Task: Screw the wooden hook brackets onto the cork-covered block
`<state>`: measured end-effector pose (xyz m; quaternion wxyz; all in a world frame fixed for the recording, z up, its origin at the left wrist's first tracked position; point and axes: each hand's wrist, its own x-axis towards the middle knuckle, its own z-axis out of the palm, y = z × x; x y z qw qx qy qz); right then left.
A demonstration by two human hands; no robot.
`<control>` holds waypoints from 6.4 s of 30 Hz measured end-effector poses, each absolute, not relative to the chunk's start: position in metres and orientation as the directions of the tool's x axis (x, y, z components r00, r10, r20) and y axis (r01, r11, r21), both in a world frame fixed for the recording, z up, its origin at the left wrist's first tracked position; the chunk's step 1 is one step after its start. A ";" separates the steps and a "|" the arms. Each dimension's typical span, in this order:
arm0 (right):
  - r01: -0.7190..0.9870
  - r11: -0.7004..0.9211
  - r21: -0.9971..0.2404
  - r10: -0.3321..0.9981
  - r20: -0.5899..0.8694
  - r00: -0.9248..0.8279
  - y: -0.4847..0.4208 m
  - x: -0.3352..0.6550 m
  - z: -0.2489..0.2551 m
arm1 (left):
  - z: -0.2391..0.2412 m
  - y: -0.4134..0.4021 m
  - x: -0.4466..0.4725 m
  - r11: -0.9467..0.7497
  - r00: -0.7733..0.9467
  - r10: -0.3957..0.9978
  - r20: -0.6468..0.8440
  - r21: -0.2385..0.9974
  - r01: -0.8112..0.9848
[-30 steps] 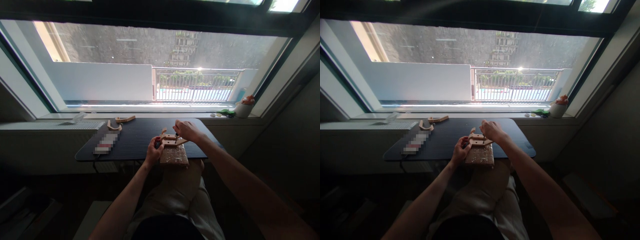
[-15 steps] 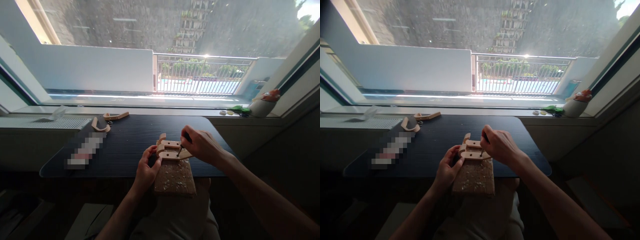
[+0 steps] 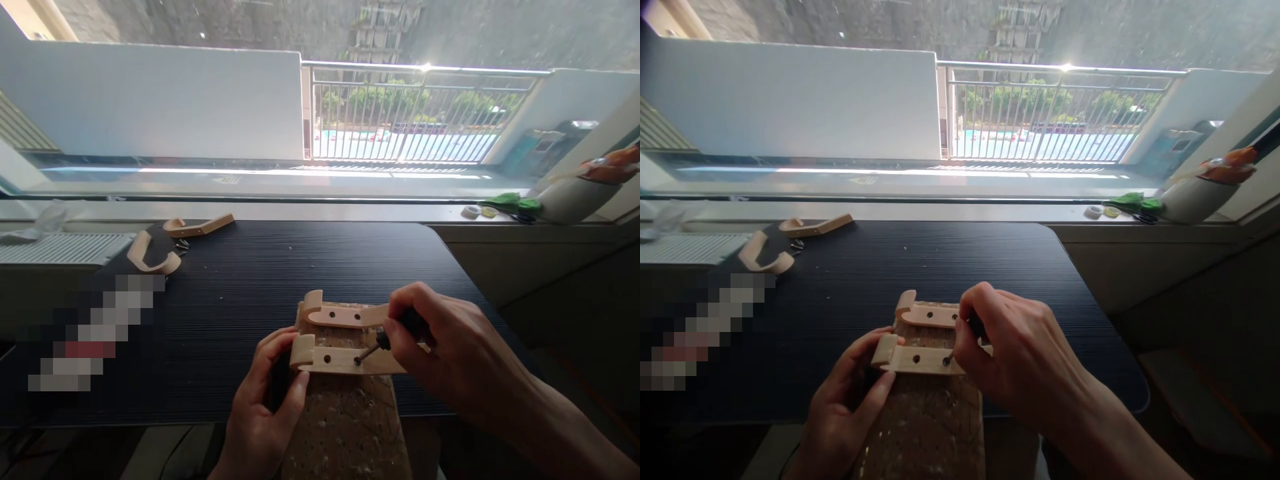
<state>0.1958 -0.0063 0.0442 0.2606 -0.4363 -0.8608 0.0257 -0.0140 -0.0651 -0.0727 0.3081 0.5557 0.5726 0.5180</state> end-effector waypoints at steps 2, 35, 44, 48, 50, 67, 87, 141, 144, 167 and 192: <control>0.730 0.625 -0.277 0.761 0.423 -0.491 -0.004 0.196 0.042 | -0.073 -0.065 -0.013 -0.150 -0.206 0.952 0.226 0.933 0.328; 0.600 0.740 -0.305 0.666 0.207 -0.716 -0.006 0.193 0.066 | -0.069 -0.065 -0.013 -0.173 -0.203 0.946 0.254 0.923 0.344; 0.619 0.696 -0.364 0.715 0.282 -0.639 -0.002 0.193 0.056 | -0.070 -0.065 -0.013 -0.184 -0.194 0.944 0.265 0.917 0.355; 0.628 0.687 -0.366 0.722 0.248 -0.646 -0.002 0.195 0.060 | -0.068 -0.065 -0.014 -0.183 -0.171 0.951 0.258 0.914 0.362; 0.625 0.688 -0.369 0.720 0.236 -0.653 -0.002 0.196 0.060 | -0.067 -0.065 -0.014 -0.187 -0.166 0.951 0.260 0.915 0.358; 0.726 0.649 -0.228 0.752 0.343 -0.564 -0.006 0.202 0.060 | -0.068 -0.065 -0.014 -0.201 -0.160 0.948 0.273 0.910 0.362; 0.745 0.630 -0.218 0.770 0.299 -0.564 -0.003 0.195 0.049 | -0.067 -0.065 -0.014 -0.206 -0.152 0.950 0.273 0.914 0.349; 0.895 0.442 0.056 0.871 0.213 -0.444 -0.065 0.165 0.098 | -0.067 -0.068 -0.014 -0.428 -0.139 0.891 0.433 0.902 0.065; 0.882 0.466 0.071 0.852 0.231 -0.469 -0.063 0.166 0.093 | -0.068 -0.066 -0.015 -0.423 -0.134 0.893 0.429 0.903 0.073; 0.874 0.484 0.035 0.845 0.241 -0.478 -0.057 0.167 0.088 | -0.074 -0.064 -0.015 -0.426 -0.116 0.894 0.433 0.901 0.079; 0.895 0.443 0.051 0.866 0.235 -0.442 -0.054 0.157 0.088 | -0.074 -0.063 -0.015 -0.460 -0.120 0.872 0.474 0.878 0.131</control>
